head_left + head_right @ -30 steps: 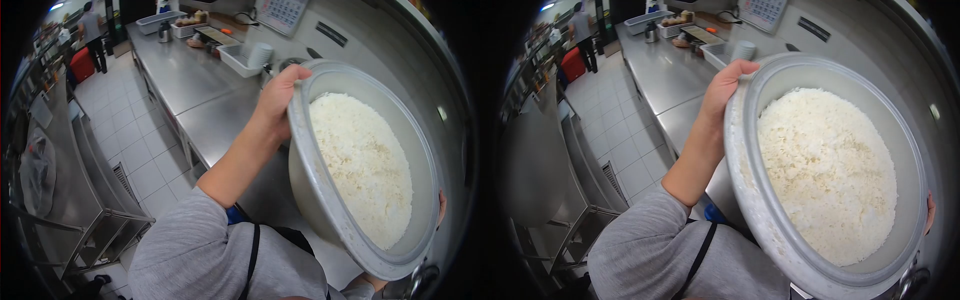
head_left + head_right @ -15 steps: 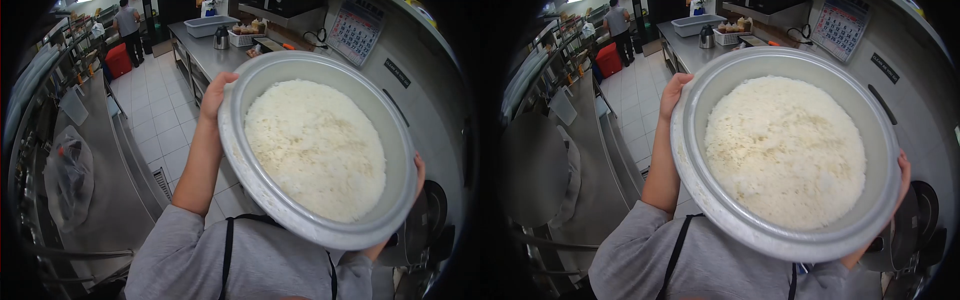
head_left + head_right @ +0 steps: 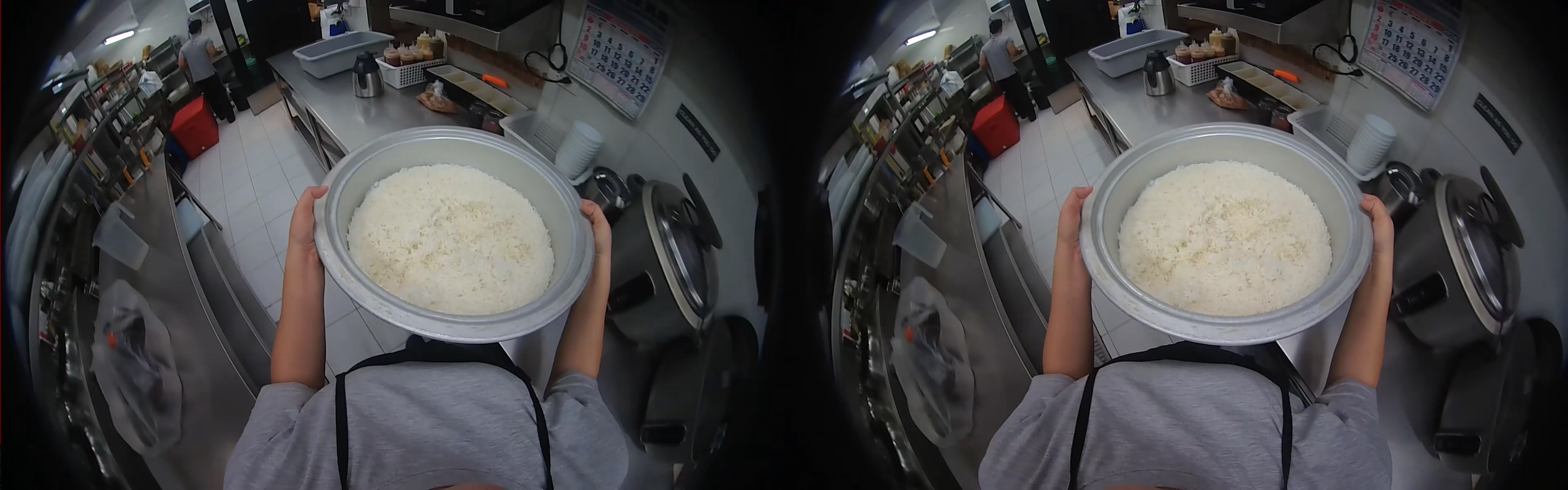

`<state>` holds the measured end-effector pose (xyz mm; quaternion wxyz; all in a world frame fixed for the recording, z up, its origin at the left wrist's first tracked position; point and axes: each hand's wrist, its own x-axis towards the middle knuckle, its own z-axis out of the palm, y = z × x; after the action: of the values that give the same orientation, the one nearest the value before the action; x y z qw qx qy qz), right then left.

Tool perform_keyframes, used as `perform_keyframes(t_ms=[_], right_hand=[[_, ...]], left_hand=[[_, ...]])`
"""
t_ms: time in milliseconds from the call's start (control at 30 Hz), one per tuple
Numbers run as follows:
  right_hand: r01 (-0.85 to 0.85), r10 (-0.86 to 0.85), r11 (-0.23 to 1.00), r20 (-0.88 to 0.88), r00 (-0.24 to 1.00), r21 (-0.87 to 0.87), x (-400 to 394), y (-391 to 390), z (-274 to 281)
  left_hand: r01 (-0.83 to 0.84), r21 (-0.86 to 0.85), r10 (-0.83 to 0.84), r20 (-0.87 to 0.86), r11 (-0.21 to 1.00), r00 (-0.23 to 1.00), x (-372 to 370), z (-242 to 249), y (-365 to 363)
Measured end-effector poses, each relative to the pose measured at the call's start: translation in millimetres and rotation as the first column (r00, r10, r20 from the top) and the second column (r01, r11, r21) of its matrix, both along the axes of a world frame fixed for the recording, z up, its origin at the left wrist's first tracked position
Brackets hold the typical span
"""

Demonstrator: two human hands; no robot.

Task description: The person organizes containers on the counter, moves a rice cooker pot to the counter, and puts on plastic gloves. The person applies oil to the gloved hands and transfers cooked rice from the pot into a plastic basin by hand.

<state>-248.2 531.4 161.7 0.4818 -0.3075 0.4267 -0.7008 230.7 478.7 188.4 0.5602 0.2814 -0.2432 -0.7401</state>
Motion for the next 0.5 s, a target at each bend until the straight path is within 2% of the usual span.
perform_keyframes(t_ms=[33,67,100,167,233,300,400,500], right_hand=[[0.040,-0.039,0.999,-0.035,0.999,0.033,4.7,-19.3,-7.7],[0.066,-0.060,0.997,-0.115,0.991,0.045,6.0,-39.9,-12.4],[0.070,-0.065,0.997,-0.110,0.992,0.039,6.8,-66.8,-13.5],[0.224,-0.205,0.974,-0.260,0.944,0.043,9.4,-109.6,-28.1],[0.224,-0.205,0.973,-0.243,0.948,0.053,5.1,-131.7,-39.7],[0.284,-0.254,0.959,-0.414,0.874,0.010,9.3,-153.5,-47.0],[0.374,-0.338,0.927,-0.500,0.797,-0.031,31.3,-185.2,-52.9],[0.383,-0.335,0.924,-0.467,0.818,0.009,48.5,-194.2,-59.9]], left_hand=[[-0.040,0.044,0.039,0.029,0.998,0.999,4.6,-7.8,-21.1],[0.063,-0.036,-0.063,-0.019,0.997,0.998,14.0,-25.0,-49.8],[0.067,-0.041,-0.067,-0.014,0.997,0.998,15.1,-29.1,-75.1],[0.014,0.020,-0.014,0.025,1.000,1.000,20.0,-39.4,-110.6],[0.040,0.046,-0.041,0.013,0.998,0.999,16.8,-43.0,-132.8],[0.075,0.073,-0.076,0.001,0.994,0.997,20.8,-47.3,-167.3],[0.144,0.059,-0.146,0.021,0.988,0.989,32.0,-55.9,-231.0],[0.170,0.072,-0.174,0.041,0.983,0.984,34.6,-64.8,-286.3]])
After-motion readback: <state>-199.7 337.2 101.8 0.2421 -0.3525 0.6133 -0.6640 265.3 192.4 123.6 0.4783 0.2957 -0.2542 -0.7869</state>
